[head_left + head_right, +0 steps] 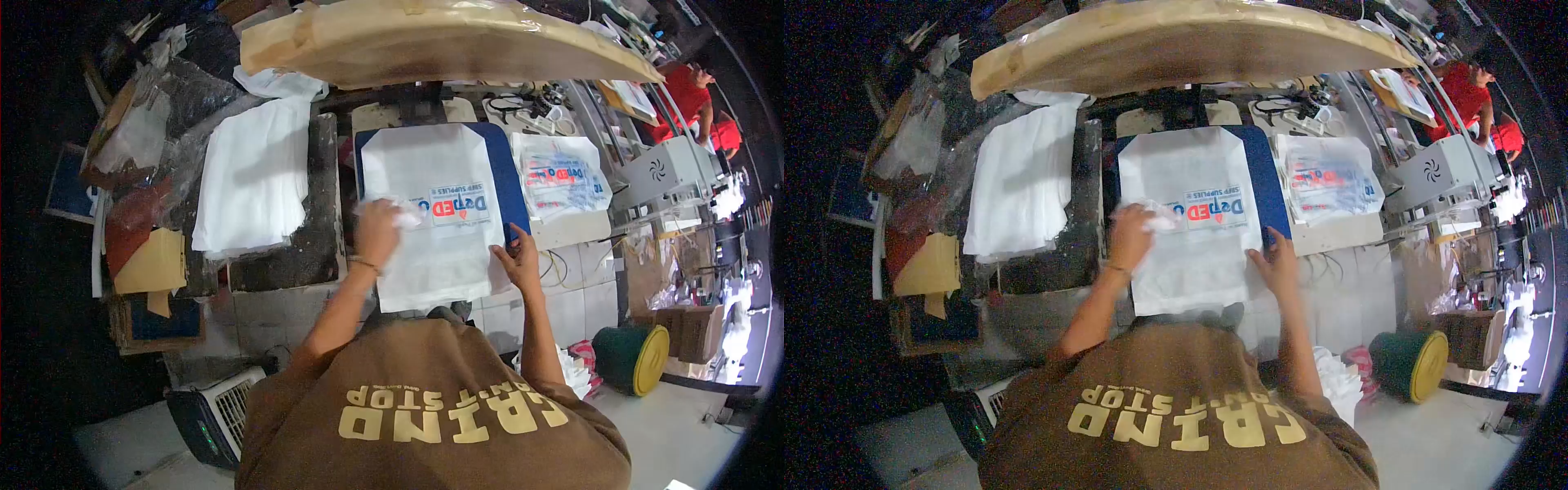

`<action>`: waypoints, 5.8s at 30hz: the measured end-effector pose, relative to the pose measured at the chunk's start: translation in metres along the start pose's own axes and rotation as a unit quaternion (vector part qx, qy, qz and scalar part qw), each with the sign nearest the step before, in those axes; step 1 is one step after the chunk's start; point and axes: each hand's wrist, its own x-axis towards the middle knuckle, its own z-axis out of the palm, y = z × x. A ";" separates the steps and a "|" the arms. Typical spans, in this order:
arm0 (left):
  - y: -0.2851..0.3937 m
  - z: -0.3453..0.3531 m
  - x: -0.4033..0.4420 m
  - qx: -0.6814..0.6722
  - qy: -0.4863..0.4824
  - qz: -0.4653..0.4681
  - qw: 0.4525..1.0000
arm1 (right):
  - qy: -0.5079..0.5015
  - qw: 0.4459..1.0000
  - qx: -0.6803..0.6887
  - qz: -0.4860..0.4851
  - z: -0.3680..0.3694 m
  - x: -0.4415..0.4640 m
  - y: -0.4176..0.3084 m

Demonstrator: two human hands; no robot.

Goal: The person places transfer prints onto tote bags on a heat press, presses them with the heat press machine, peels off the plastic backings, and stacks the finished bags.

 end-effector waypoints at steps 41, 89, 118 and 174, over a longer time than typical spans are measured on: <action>0.114 0.111 0.033 -0.070 0.048 0.087 0.993 | -0.010 0.978 0.181 -0.101 -0.007 0.002 -0.002; 0.073 0.104 0.017 -0.051 0.080 -0.022 0.995 | -0.066 0.957 0.041 -0.281 -0.006 0.005 0.009; 0.117 -0.123 0.217 -0.145 0.700 0.025 0.699 | -0.067 0.966 0.028 -0.247 -0.006 0.003 0.001; 0.046 0.065 0.025 0.020 0.073 -0.033 0.997 | -0.041 0.973 0.098 -0.203 -0.011 -0.001 -0.004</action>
